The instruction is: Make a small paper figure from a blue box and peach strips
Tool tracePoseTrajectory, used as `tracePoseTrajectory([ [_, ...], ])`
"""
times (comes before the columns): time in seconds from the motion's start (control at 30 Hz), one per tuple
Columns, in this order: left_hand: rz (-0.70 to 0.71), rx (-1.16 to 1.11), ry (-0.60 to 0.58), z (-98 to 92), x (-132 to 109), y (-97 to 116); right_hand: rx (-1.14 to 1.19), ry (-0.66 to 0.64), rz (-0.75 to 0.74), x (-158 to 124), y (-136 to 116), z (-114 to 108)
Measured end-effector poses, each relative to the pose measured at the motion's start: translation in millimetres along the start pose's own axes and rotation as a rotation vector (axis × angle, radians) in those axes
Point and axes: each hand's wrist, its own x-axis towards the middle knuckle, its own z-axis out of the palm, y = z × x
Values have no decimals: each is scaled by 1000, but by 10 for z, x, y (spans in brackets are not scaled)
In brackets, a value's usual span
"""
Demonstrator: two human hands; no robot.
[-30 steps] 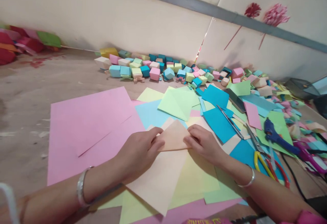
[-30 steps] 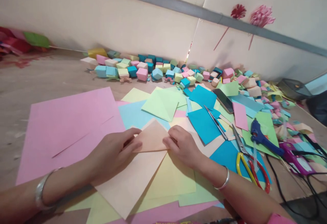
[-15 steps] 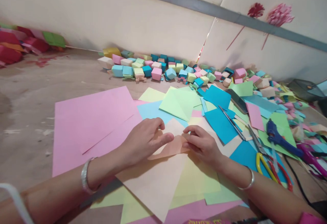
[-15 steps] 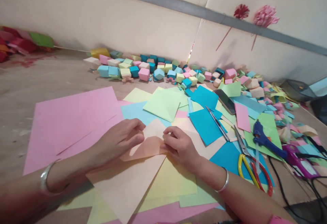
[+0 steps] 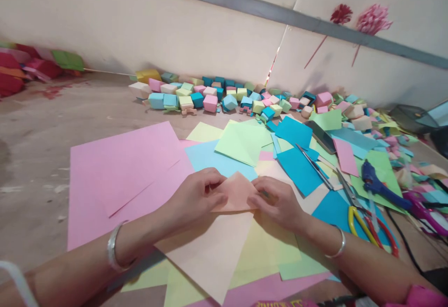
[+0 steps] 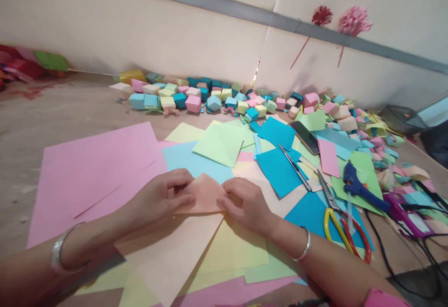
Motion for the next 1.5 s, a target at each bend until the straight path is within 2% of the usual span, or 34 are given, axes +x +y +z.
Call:
tracePoseTrajectory([
  [0.1,83,-11,39,-5,-28,55,7,47,20,-15,-53,2],
  [0.27,-39,-33,25,16,-62,117,23,79,73,-47,-92,10],
  [0.4,-110,-88,52,29,-63,136,43,1,82,-46,-107,0],
  [0.53,-163,-121,31,62,-79,162,36,-42,121,-16,-169,-68],
  [0.67,-187,-121,-11,100,-93,183,62,-87,182,110,-266,-129],
  [0.8,-173,-78,5,90,-81,139,32,-87,172,344,-330,-79],
  [0.97,-167,-26,66,35,-38,69,-114,-67,155,530,-229,122],
  [1.17,-151,-25,104,1,-12,-15,-499,-17,145,494,64,314],
  [1.33,-156,19,45,-40,-53,-86,-717,-63,171,479,163,340],
  [1.5,-193,103,-31,-73,-79,-86,-732,-61,151,522,130,271],
])
